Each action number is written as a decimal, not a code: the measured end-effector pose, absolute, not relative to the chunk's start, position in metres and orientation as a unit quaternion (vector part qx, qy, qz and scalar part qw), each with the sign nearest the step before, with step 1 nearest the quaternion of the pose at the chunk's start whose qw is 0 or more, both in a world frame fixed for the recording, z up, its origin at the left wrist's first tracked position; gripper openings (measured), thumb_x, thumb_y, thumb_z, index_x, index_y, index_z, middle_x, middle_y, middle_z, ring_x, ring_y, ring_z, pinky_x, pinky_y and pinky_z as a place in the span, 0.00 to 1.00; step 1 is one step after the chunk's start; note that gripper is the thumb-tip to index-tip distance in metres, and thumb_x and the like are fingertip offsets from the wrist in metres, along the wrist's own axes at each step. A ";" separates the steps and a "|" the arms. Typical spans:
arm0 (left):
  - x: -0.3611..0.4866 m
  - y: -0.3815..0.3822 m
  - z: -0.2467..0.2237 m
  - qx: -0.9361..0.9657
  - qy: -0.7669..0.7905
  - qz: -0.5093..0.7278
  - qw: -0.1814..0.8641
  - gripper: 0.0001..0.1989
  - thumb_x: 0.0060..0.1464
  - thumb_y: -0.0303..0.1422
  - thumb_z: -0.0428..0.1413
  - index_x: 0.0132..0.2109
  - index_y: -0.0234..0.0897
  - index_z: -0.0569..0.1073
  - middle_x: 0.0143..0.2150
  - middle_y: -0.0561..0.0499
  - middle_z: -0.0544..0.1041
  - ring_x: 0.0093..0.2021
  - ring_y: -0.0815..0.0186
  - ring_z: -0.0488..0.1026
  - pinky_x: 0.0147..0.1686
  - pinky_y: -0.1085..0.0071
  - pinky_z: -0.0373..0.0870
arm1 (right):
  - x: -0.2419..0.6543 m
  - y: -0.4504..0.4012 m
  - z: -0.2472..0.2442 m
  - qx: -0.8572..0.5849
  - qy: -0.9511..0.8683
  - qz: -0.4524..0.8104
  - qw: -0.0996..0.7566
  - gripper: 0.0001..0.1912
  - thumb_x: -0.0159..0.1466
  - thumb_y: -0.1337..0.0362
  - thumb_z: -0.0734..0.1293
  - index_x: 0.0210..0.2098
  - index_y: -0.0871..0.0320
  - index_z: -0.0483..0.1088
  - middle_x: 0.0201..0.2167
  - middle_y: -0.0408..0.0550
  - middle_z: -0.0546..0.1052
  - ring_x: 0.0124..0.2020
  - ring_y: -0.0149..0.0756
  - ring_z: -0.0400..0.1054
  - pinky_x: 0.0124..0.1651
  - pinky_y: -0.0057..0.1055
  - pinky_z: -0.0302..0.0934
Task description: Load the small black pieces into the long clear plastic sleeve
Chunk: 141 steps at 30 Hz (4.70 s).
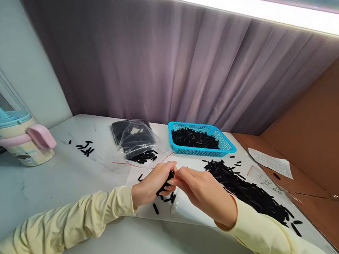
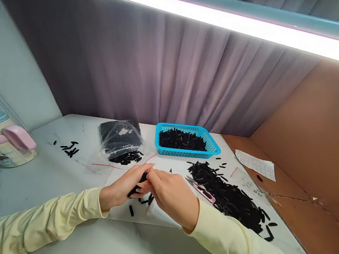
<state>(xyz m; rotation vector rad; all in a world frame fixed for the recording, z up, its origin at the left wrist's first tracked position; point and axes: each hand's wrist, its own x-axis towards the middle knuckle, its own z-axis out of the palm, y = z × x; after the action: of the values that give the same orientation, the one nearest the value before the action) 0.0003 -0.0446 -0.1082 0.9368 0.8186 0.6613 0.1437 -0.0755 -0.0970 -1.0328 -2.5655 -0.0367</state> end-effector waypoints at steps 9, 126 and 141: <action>0.007 -0.046 -0.137 0.467 0.405 0.304 0.725 0.16 0.53 0.40 0.43 0.21 0.37 0.57 0.11 0.60 0.53 0.13 0.75 0.47 0.13 0.78 0.41 | 0.137 -0.071 -0.131 -0.387 -0.856 0.250 0.233 0.07 0.64 0.71 0.57 0.30 0.56 0.57 0.28 0.48 0.77 0.26 0.37 0.72 0.26 0.29 0.60; -0.008 -0.054 -0.092 0.746 0.385 0.318 0.440 0.38 0.48 0.25 0.51 0.64 0.31 0.45 0.22 0.58 0.70 0.20 0.72 0.60 0.24 0.76 0.57 | 0.150 -0.068 -0.073 -0.363 -0.887 0.133 0.252 0.09 0.66 0.68 0.55 0.29 0.58 0.62 0.25 0.48 0.71 0.23 0.32 0.62 0.26 0.28 0.57; -0.013 -0.051 -0.084 0.728 0.385 0.275 0.496 0.29 0.51 0.32 0.54 0.59 0.39 0.56 0.27 0.57 0.72 0.20 0.74 0.56 0.19 0.77 0.55 | 0.161 -0.060 -0.064 -0.339 -0.844 0.251 0.332 0.04 0.59 0.72 0.63 0.31 0.59 0.68 0.24 0.44 0.75 0.24 0.30 0.67 0.28 0.25 0.62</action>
<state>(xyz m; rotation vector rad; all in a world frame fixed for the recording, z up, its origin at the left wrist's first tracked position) -0.0128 -0.0513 -0.0838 1.7644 0.9322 0.6658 0.1611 -0.0598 -0.0641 -0.8859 -2.2041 0.6565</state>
